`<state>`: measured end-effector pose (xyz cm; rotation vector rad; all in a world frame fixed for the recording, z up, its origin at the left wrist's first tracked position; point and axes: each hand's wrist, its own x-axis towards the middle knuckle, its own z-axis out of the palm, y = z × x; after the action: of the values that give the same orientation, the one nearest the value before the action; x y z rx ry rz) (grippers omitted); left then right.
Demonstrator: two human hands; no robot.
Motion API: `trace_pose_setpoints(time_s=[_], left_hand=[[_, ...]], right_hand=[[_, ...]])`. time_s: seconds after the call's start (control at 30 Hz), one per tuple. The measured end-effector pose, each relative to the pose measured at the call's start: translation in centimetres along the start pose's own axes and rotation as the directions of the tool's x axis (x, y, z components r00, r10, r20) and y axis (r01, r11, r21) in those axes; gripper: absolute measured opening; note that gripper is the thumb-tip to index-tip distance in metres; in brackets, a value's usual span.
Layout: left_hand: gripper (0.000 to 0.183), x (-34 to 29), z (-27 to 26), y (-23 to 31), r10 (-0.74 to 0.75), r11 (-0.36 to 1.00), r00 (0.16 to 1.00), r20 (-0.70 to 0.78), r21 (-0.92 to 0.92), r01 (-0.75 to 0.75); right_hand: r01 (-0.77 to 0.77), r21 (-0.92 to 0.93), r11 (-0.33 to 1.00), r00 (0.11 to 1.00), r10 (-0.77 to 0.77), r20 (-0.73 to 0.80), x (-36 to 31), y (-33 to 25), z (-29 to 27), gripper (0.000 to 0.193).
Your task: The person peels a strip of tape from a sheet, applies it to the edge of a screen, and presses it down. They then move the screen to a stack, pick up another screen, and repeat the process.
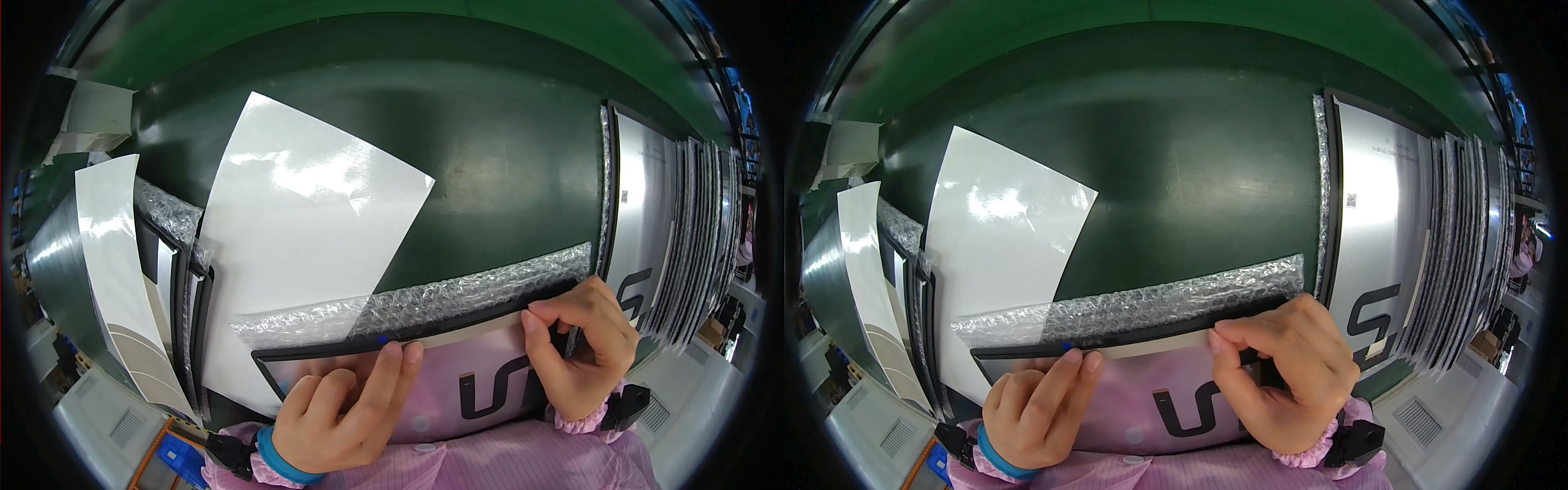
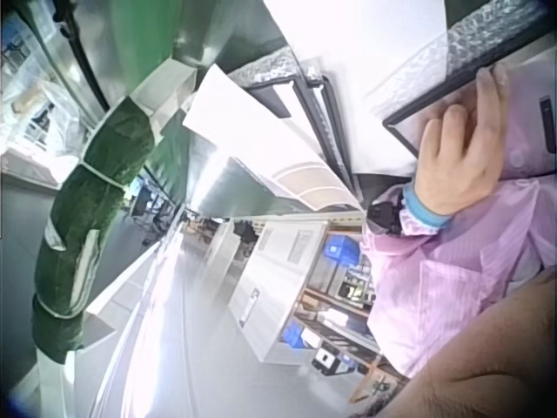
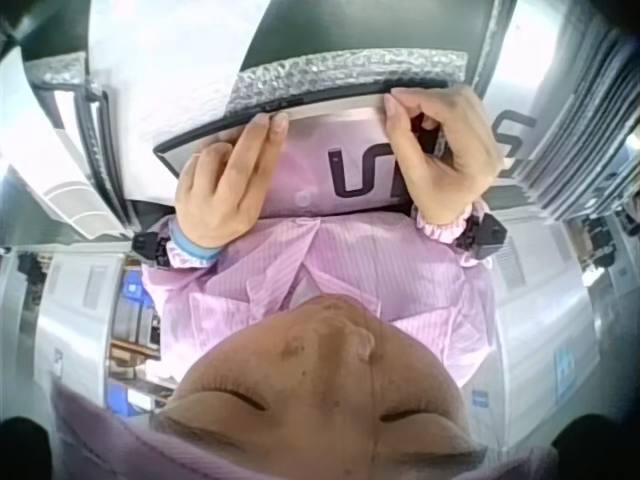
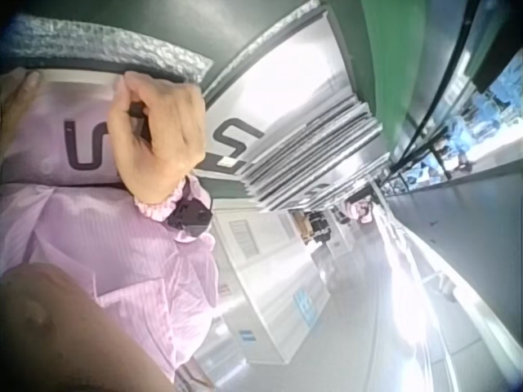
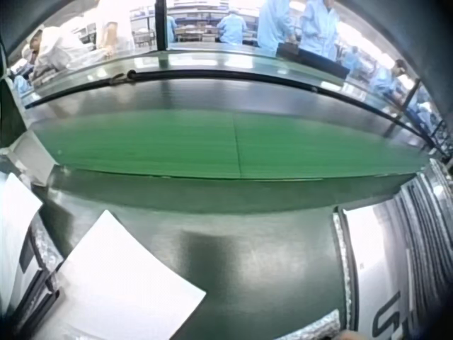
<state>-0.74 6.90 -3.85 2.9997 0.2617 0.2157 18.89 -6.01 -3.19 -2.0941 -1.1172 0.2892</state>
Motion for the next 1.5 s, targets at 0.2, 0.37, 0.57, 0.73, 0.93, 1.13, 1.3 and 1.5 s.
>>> trace_pose_setpoints(time_s=[0.2, 0.37, 0.57, 0.73, 0.93, 1.13, 1.3, 1.5], left_hand=[[0.057, -0.7, 0.9, -0.2, -0.012, 0.999, 0.999, -0.052, 0.030, 0.014], [0.045, -0.3, 0.1, -0.3, 0.004, 1.000, 1.000, -0.006, -0.011, -0.004], [0.054, -0.8, 0.7, -0.3, -0.024, 1.000, 0.999, -0.048, 0.001, 0.024], [0.047, -0.9, 0.2, -0.4, -0.019, 0.999, 1.000, -0.001, 0.030, 0.019], [0.043, -0.8, 0.4, 0.0, -0.015, 1.000, 0.999, -0.038, -0.022, 0.014], [0.049, -1.0, -0.7, 0.2, -0.056, 0.998, 0.998, 0.043, 0.044, 0.054], [0.050, -1.2, -0.6, 0.5, -0.057, 0.998, 0.997, 0.056, 0.034, 0.055], [0.058, -2.1, -1.1, 1.2, -0.075, 0.997, 0.996, 0.055, 0.032, 0.073]], right_hand=[[-0.007, -0.019, 1.000, 1.000, 0.007, 0.006, 0.1, -0.1, 0.2, 0.017], [-0.014, -0.033, 0.999, 1.000, 0.014, 0.003, 0.2, -0.4, 0.2, 0.018], [-0.022, -0.065, 0.998, 1.000, 0.022, 0.000, 0.4, -0.7, 0.4, 0.017], [0.024, -0.154, 0.988, 0.999, -0.017, 0.050, 0.5, -0.7, 0.0, 0.018], [0.218, -0.430, 0.876, 0.972, -0.155, 0.176, -1.3, -2.4, -2.0, 0.050], [0.229, -0.404, 0.886, 0.903, -0.038, 0.427, -3.5, -4.5, 2.3, 0.076], [0.002, -0.647, 0.763, 0.966, 0.167, 0.199, -5.0, -2.5, -0.1, 0.080], [-0.130, -0.665, 0.736, 0.991, 0.083, -0.102, -4.8, -1.8, -0.5, 0.077]])
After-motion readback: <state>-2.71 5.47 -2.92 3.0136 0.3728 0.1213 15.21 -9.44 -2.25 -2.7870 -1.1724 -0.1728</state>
